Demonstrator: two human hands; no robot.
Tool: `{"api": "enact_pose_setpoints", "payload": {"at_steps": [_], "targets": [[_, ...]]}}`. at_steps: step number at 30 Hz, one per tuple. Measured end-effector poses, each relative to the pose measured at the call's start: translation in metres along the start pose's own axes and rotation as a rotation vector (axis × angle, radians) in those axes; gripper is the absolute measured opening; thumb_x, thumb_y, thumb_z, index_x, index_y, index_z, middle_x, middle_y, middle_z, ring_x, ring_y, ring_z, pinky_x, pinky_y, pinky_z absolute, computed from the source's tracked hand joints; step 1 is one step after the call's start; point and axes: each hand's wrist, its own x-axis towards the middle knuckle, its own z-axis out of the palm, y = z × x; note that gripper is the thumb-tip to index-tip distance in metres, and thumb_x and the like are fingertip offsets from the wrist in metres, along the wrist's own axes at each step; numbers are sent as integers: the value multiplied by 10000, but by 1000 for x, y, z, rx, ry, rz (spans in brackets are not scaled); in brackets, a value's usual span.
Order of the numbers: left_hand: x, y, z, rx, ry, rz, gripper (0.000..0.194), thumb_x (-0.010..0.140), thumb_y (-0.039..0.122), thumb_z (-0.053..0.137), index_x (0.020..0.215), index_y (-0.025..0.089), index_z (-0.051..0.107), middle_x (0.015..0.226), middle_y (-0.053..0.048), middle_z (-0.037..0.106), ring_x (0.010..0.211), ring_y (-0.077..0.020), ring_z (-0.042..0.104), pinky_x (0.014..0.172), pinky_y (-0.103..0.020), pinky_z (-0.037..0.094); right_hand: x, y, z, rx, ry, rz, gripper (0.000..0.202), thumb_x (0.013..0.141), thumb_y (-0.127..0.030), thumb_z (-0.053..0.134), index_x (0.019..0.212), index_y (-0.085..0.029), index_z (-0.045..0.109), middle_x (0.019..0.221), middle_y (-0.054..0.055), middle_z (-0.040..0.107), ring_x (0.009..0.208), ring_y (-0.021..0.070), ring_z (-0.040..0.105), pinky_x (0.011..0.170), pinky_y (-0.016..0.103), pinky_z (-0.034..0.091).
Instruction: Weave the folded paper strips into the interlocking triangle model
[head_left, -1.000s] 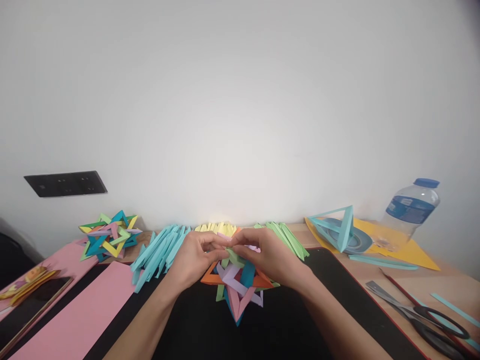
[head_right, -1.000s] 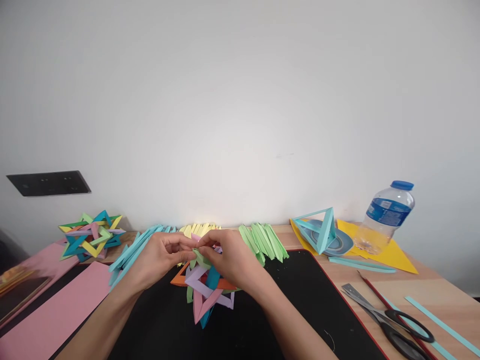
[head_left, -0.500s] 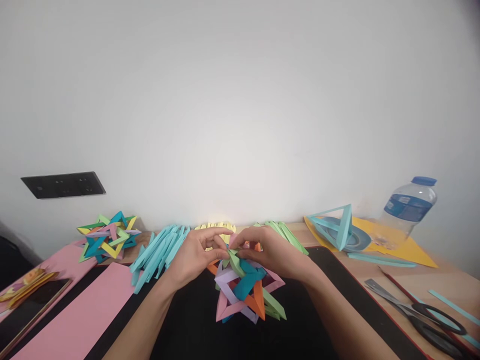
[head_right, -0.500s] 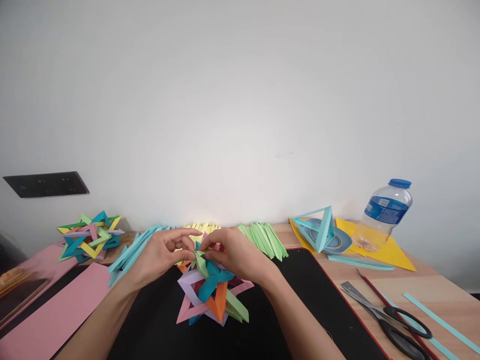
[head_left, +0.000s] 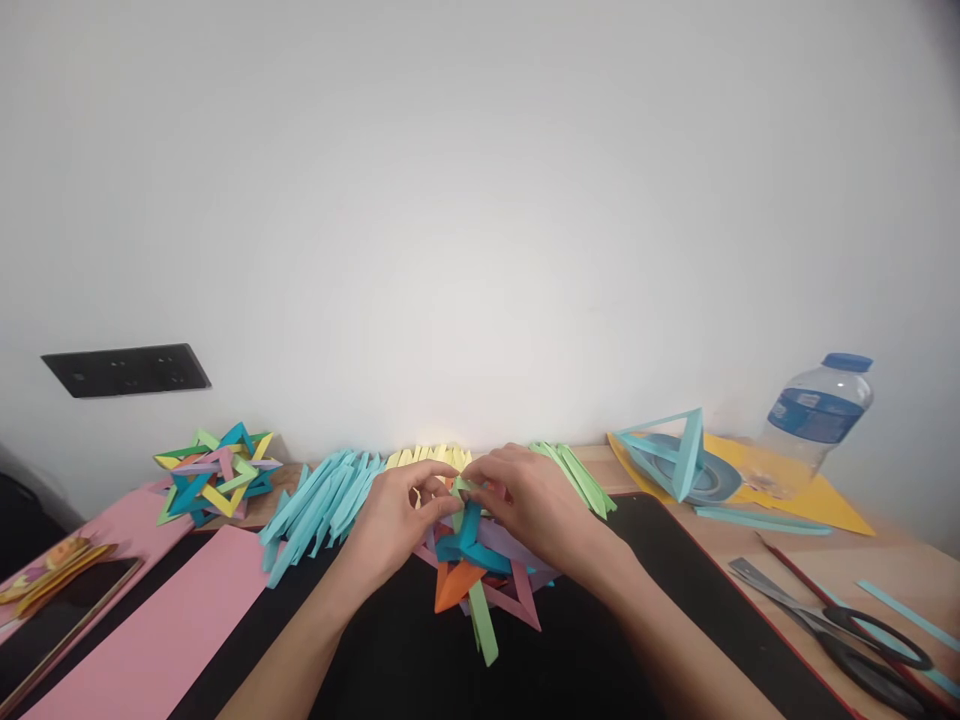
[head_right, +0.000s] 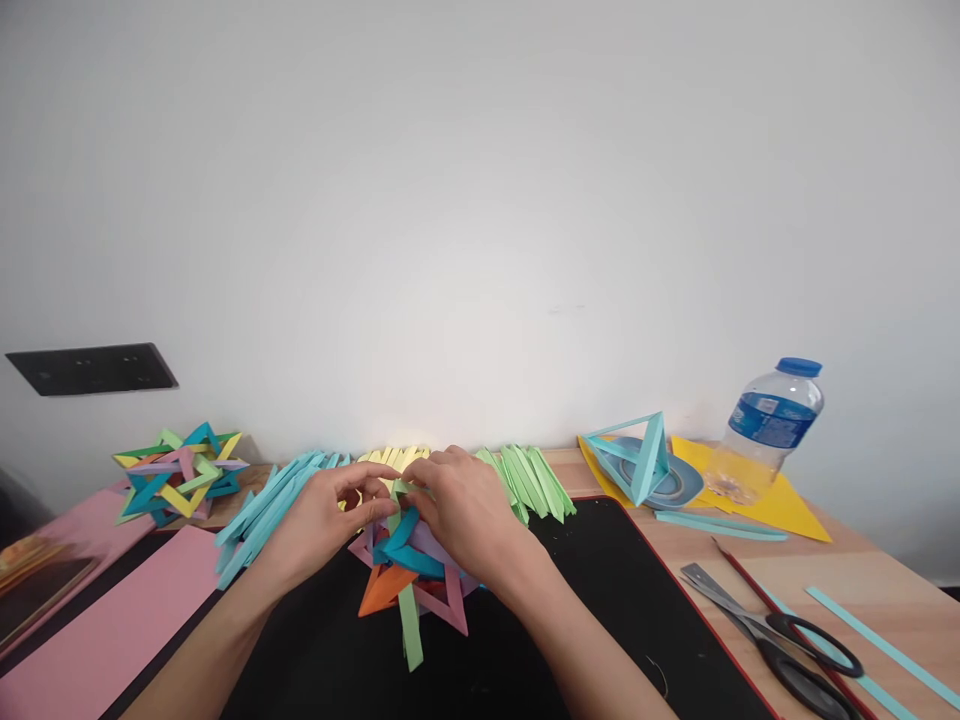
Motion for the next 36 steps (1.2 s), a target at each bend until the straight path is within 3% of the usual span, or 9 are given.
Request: {"api": "enact_pose_setpoints", "payload": {"at_steps": [14, 20, 25, 30, 36], "targets": [[-8, 11, -13, 50, 22, 18, 288, 706, 262, 641, 981, 253, 724, 741, 7, 670, 834, -220, 603, 804, -333, 464, -4, -9, 5, -6, 41, -38, 83, 871, -133, 530, 876, -170, 604, 811, 49, 634, 680, 163, 578, 561, 240, 380], [-6, 9, -10, -63, -63, -9, 288, 715, 277, 650, 992, 224, 710, 749, -1, 664, 760, -203, 626, 715, -303, 500, -5, -9, -3, 76, -3, 14, 109, 867, -140, 522, 781, -180, 577, 773, 26, 636, 696, 161, 572, 575, 240, 380], [-5, 6, -8, -143, -123, -11, 292, 731, 345, 660, 983, 202, 696, 816, -34, 682, 738, -202, 629, 693, -317, 502, -9, -6, -10, 157, -29, -31, 101, 867, -156, 513, 888, -204, 600, 803, 20, 648, 716, 159, 582, 574, 239, 393], [-7, 7, -8, -185, -157, -17, 169, 735, 316, 659, 831, 180, 687, 771, -15, 650, 653, -166, 609, 660, -296, 490, -10, -4, -14, 183, -51, -76, 160, 872, -134, 492, 929, -224, 612, 791, 6, 631, 717, 145, 567, 588, 234, 400], [-9, 8, -9, -221, -188, -23, 218, 742, 257, 653, 948, 187, 673, 719, 9, 621, 653, -153, 586, 642, -273, 462, -11, -4, -14, 198, -54, -84, 144, 858, -117, 496, 887, -211, 603, 803, 9, 627, 731, 145, 557, 606, 239, 411]]}}
